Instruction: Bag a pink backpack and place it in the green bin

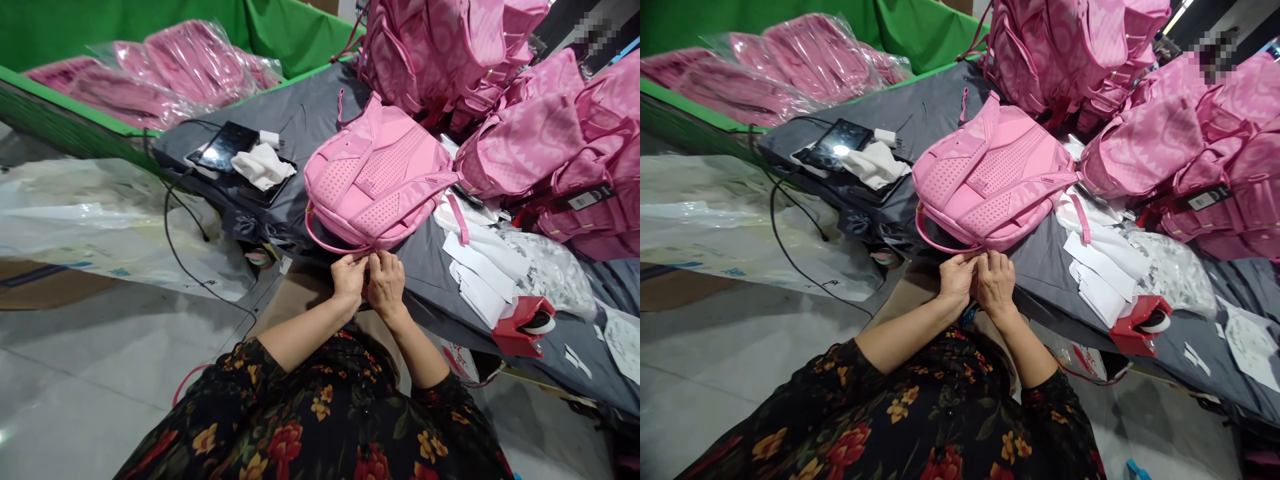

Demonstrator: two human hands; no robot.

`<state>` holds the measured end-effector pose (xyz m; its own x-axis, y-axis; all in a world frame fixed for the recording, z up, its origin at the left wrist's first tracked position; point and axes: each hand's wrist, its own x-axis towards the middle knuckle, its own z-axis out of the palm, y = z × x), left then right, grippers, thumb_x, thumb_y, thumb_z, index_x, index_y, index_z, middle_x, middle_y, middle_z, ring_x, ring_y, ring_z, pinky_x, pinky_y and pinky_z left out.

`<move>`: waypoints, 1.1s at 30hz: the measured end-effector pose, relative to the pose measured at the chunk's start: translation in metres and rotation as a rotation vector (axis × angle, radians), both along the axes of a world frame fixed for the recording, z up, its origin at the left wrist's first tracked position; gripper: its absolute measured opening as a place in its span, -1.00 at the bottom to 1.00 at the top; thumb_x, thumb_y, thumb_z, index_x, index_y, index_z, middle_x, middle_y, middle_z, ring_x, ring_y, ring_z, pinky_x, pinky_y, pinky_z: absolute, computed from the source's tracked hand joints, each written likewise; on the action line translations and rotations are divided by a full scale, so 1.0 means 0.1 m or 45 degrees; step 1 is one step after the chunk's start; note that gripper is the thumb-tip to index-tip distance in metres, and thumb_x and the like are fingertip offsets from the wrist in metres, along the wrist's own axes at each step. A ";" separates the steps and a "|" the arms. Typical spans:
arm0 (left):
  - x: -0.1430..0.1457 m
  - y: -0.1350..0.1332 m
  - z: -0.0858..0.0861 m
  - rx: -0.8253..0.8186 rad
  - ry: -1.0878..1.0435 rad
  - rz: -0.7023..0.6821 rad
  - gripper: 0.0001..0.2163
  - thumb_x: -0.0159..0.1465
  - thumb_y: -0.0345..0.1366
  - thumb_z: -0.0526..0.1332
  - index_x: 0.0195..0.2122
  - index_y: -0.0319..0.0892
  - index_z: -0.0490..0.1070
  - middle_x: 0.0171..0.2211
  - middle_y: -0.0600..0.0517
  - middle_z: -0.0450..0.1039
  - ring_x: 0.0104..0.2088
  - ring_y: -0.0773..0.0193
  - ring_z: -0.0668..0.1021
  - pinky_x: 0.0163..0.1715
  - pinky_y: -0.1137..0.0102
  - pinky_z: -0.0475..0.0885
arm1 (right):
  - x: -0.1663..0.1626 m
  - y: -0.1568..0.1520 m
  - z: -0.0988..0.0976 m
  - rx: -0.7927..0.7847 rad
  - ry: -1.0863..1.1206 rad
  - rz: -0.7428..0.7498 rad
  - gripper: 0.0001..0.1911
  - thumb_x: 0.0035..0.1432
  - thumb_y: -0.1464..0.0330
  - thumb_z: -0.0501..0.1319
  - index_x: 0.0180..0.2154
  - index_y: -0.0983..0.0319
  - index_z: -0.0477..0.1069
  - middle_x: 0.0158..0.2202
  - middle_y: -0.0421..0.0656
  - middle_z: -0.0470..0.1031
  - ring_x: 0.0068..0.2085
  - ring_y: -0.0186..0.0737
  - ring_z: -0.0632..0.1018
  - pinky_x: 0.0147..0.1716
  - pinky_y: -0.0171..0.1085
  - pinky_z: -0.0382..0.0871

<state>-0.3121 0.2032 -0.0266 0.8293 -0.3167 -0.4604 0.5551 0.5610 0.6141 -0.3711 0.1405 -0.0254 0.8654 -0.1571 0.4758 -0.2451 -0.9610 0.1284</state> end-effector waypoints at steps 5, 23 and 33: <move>-0.11 0.20 0.03 0.103 -0.173 -0.116 -0.66 -0.07 -0.27 0.55 -0.26 -0.26 0.64 -0.25 -0.12 0.69 -0.19 0.10 0.70 0.03 0.18 0.55 | 0.02 -0.05 0.03 0.113 -0.073 -0.042 -0.91 0.32 0.37 0.16 -0.27 0.19 0.42 -0.22 0.00 0.47 -0.20 -0.04 0.37 -0.22 -0.12 0.18; 0.04 -0.06 -0.33 -0.346 -0.077 -0.516 -0.48 -0.21 -0.04 0.67 -0.28 -0.20 0.63 -0.27 -0.04 0.69 -0.10 0.08 0.67 0.12 0.17 0.48 | 0.09 -0.36 0.23 1.467 -0.187 -0.065 -0.68 0.16 0.09 0.21 -0.46 0.19 0.37 -0.50 -0.22 0.44 -0.43 -0.28 0.40 -0.34 -0.27 0.32; 0.04 0.05 -0.29 0.052 -0.066 -0.470 -0.48 -0.24 -0.06 0.66 -0.39 -0.22 0.50 -0.50 0.07 0.56 -0.47 0.25 0.63 -0.41 0.39 0.55 | -1.11 -0.79 0.24 1.329 -0.605 -0.575 -0.69 0.15 0.10 0.27 -0.22 0.21 0.49 -0.25 -0.10 0.57 -0.27 -0.22 0.51 -0.31 -0.28 0.34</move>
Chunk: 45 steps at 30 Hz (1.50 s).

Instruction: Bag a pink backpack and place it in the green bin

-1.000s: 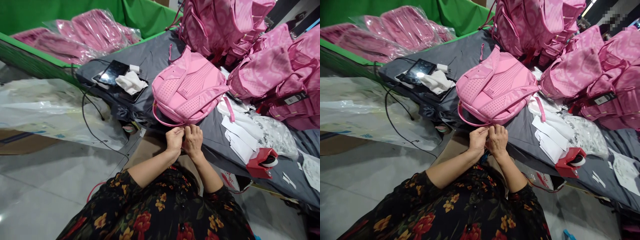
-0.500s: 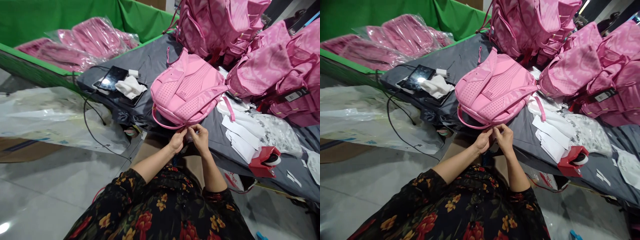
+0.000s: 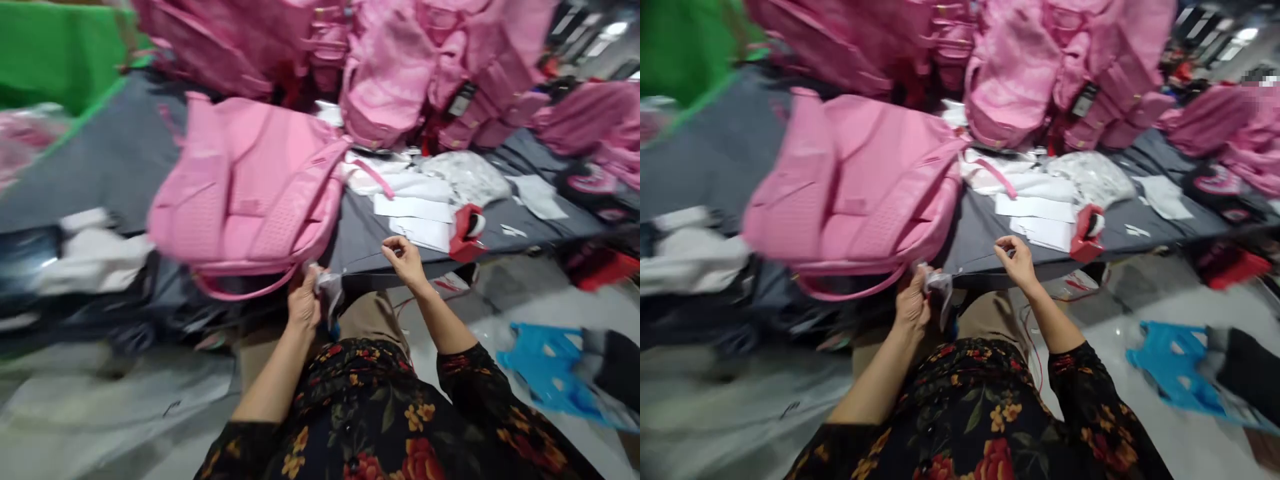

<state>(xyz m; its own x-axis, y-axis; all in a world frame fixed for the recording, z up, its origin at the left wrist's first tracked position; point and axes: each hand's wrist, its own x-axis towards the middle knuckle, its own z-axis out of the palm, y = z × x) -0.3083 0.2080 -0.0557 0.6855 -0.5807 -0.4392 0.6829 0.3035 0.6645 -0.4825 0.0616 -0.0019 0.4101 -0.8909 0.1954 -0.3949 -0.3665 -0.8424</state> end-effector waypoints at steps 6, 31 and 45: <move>0.03 0.00 -0.05 0.100 -0.153 -0.007 -0.50 -0.16 -0.08 0.64 -0.36 -0.20 0.42 -0.54 0.16 0.48 -0.53 0.27 0.60 -0.48 0.36 0.60 | -1.67 -0.66 0.41 -0.302 0.165 -0.947 -0.76 0.11 0.21 0.23 -0.30 0.26 0.51 -0.22 -0.01 0.57 -0.20 -0.16 0.48 -0.11 -0.21 0.38; -0.06 -0.03 -0.03 0.039 -0.257 0.033 -0.45 -0.21 0.01 0.63 -0.39 -0.21 0.42 -0.55 0.14 0.49 -0.55 0.29 0.58 -0.47 0.37 0.57 | -1.33 -0.35 -0.02 0.547 -0.499 -0.842 -0.50 0.22 0.12 0.29 -0.46 0.10 -0.03 -0.65 -0.45 -0.05 -0.63 -0.43 -0.03 -0.65 -0.43 -0.09; -0.09 -0.16 0.00 -0.144 -0.220 0.152 -0.47 -0.22 -0.06 0.62 -0.27 -0.18 0.55 -0.27 0.01 0.65 -0.29 0.27 0.62 -0.18 0.41 0.50 | 1.02 0.34 0.45 -0.238 0.435 0.984 -0.74 0.32 0.13 0.24 -0.34 0.16 0.39 -0.50 -0.28 0.41 -0.46 -0.33 0.35 -0.41 -0.34 0.12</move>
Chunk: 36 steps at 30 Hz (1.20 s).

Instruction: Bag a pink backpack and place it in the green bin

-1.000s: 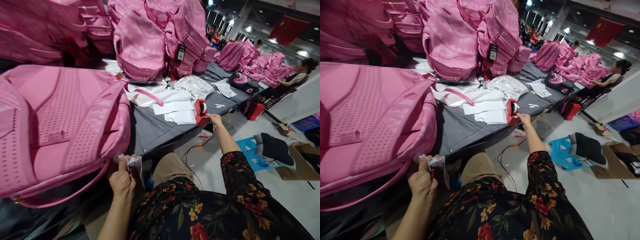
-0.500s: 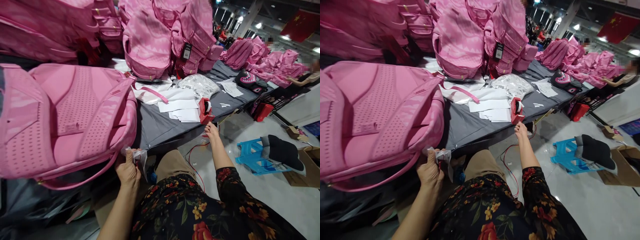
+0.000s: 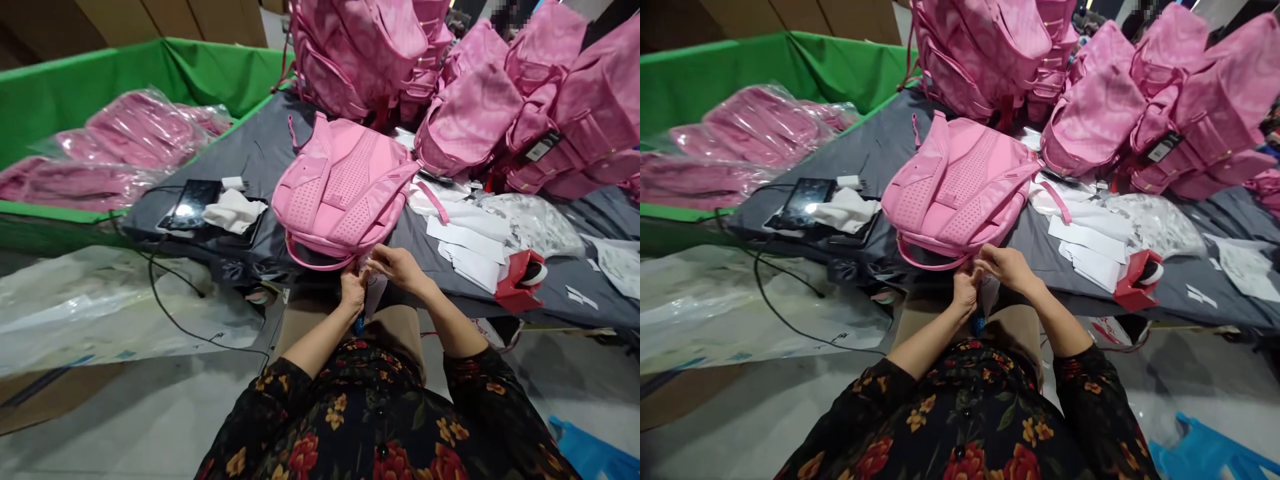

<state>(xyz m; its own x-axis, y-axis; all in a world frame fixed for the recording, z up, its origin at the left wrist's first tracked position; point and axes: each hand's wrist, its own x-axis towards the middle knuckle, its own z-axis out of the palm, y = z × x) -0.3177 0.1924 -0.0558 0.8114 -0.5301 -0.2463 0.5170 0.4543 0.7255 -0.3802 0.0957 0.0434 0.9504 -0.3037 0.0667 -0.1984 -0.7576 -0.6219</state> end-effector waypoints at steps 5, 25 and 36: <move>0.00 0.01 0.01 -0.010 -0.015 0.020 -0.52 -0.19 -0.13 0.60 -0.25 -0.18 0.59 -0.23 -0.03 0.66 -0.23 0.24 0.63 -0.09 0.38 0.50 | 0.14 -0.01 -0.06 -0.526 0.284 -0.141 -0.97 0.27 0.36 0.25 -0.22 0.12 0.45 -0.33 -0.19 0.63 -0.34 -0.19 0.56 -0.42 -0.30 0.03; 0.12 0.10 -0.01 0.034 0.088 -0.101 -0.44 -0.27 0.08 0.63 -0.37 -0.24 0.62 -0.54 0.01 0.58 -0.60 0.27 0.55 -0.54 0.39 0.48 | 0.18 -0.21 -0.56 0.464 0.038 -0.050 -0.90 0.12 0.38 0.15 -0.33 0.27 0.41 -0.44 -0.20 0.53 -0.42 -0.32 0.49 -0.36 -0.36 0.31; 0.16 0.10 -0.05 0.075 0.150 -0.054 -0.45 -0.35 0.00 0.66 -0.41 -0.23 0.60 -0.43 -0.03 0.64 -0.44 0.24 0.62 -0.34 0.38 0.51 | 0.11 0.01 -0.67 0.742 -0.052 -0.250 -0.50 0.22 -0.02 0.17 -0.56 0.22 0.30 -0.66 -0.30 0.27 -0.58 -0.42 0.25 -0.53 -0.38 0.12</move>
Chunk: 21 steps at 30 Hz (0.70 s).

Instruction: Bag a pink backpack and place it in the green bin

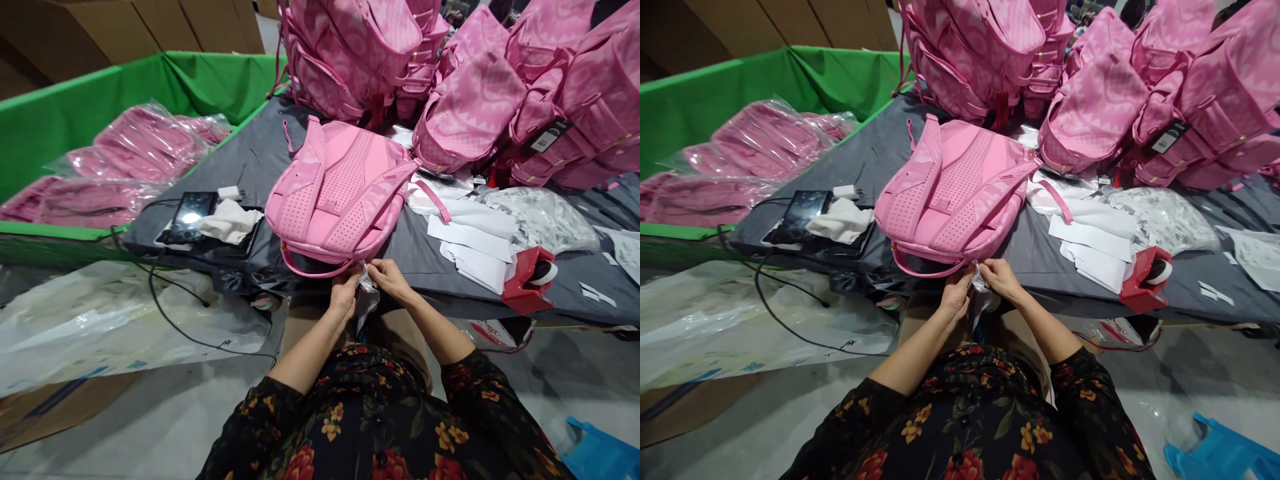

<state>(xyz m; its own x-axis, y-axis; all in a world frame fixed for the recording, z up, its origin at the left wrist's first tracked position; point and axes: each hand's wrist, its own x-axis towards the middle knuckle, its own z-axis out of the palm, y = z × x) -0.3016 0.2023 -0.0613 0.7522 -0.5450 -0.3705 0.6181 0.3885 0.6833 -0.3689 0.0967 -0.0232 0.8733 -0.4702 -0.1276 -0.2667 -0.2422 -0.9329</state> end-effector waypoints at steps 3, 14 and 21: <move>0.00 -0.01 -0.04 0.039 -0.022 -0.092 -0.50 -0.20 0.04 0.62 -0.44 -0.25 0.57 -0.47 -0.05 0.61 -0.48 0.23 0.60 -0.38 0.36 0.49 | 0.02 -0.02 0.02 0.209 0.050 0.130 -0.31 0.25 -0.17 0.10 -0.66 0.21 0.22 -0.70 -0.27 0.21 -0.62 -0.45 0.17 -0.57 -0.36 0.01; -0.06 0.99 -0.04 0.448 -0.930 -0.298 -0.71 0.17 -0.05 0.40 -0.23 -0.17 0.65 -0.27 -0.05 0.69 -0.26 0.14 0.67 -0.20 0.34 0.54 | -0.32 -0.14 -0.03 0.894 0.194 0.229 -0.30 -0.18 -0.17 0.48 -0.61 0.18 0.14 -0.79 -0.48 -0.09 -0.70 -0.56 -0.05 -0.68 -0.40 -0.20; 0.51 1.75 0.28 0.724 -1.702 0.110 -0.74 0.35 -0.22 0.23 -0.50 -0.10 0.53 -0.57 0.09 0.52 -0.54 0.33 0.54 -0.40 0.45 0.44 | -1.18 -0.27 -0.05 0.727 0.309 0.421 -0.24 -0.23 -0.28 0.45 -0.50 0.23 0.24 -0.66 -0.41 0.11 -0.66 -0.57 0.04 -0.68 -0.42 -0.15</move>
<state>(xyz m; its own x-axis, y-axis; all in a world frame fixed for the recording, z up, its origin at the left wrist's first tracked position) -0.2508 0.3771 -0.0331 0.7240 -0.5026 0.4725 -0.6009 -0.1232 0.7898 -0.4874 0.0694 -0.0280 0.8744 0.0140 -0.4849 -0.4804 0.1638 -0.8616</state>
